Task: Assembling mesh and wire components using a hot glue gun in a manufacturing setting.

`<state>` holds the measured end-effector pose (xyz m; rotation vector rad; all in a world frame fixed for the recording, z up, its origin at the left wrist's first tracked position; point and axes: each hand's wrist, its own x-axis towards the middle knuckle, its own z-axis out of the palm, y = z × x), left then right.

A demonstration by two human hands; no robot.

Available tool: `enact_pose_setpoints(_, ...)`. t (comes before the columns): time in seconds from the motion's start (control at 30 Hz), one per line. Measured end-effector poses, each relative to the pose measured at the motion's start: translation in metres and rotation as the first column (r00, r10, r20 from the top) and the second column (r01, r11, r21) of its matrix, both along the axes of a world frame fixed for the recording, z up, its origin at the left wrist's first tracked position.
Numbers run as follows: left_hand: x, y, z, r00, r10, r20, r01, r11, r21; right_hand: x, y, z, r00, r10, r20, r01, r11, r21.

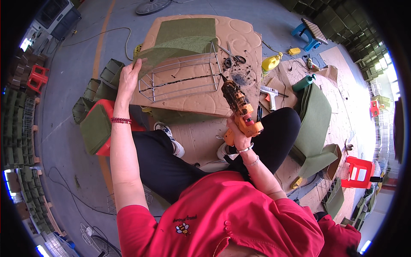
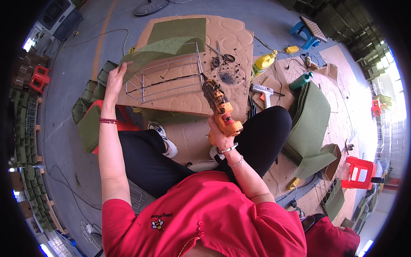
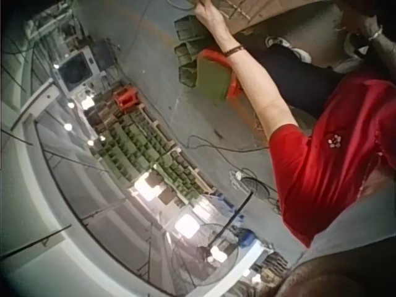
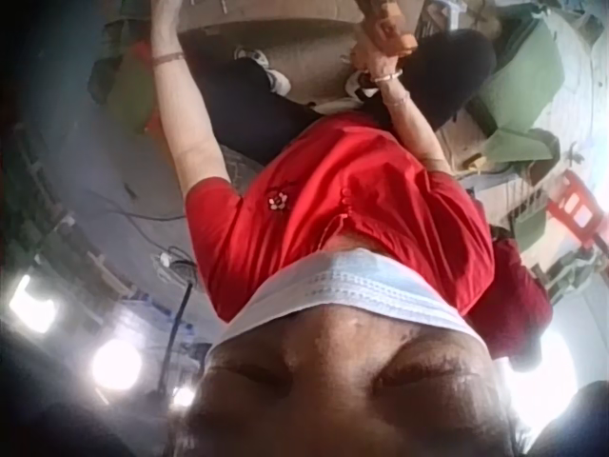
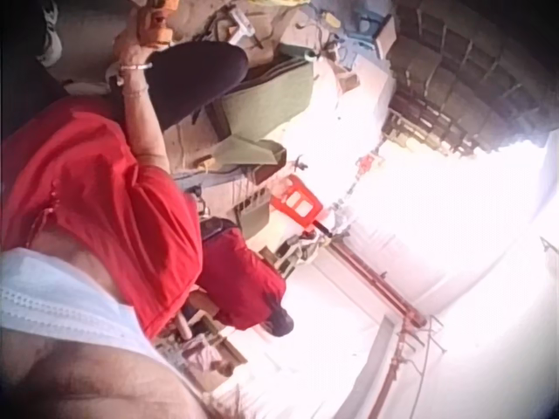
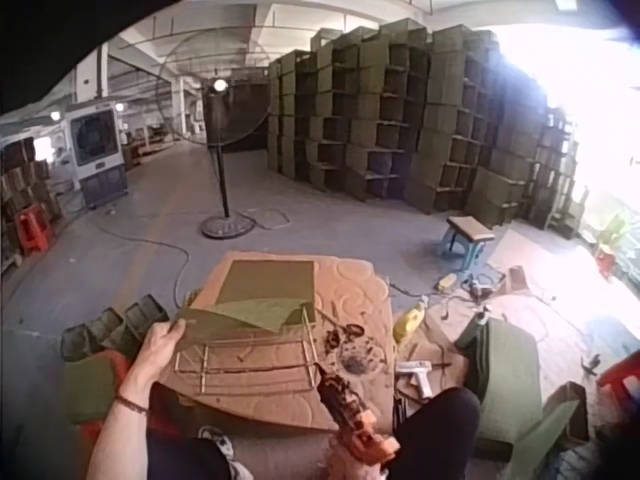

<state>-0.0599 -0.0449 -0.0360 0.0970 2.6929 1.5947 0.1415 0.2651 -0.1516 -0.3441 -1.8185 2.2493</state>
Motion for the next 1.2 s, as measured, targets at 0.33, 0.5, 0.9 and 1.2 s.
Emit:
enact_pose_setpoints(0.33, -0.002, -0.010, -0.006, 0.999, -0.011, -0.036, 0.013, 0.999, 0.042, -0.001, -0.005, -0.001, 1.000, 0.024, 0.016, -0.025, 0.999, 0.027)
enact_pose_setpoints(0.5, -0.008, -0.009, -0.013, 0.996, -0.009, -0.088, 0.009, 1.000, 0.004, -0.005, -0.028, 0.012, 0.987, 0.160, -0.020, -0.154, 0.973, 0.171)
enact_pose_setpoints(0.9, -0.009, -0.014, -0.021, 0.979, 0.033, -0.202, -0.041, 0.999, -0.033, -0.044, -0.131, 0.033, 0.846, 0.525, -0.094, -0.414, 0.757, 0.506)
enact_pose_setpoints(1.2, -0.007, -0.013, -0.013, 0.999, 0.020, -0.037, -0.023, 0.996, -0.085, -0.045, -0.138, 0.032, 0.867, 0.494, -0.065, -0.432, 0.811, 0.393)
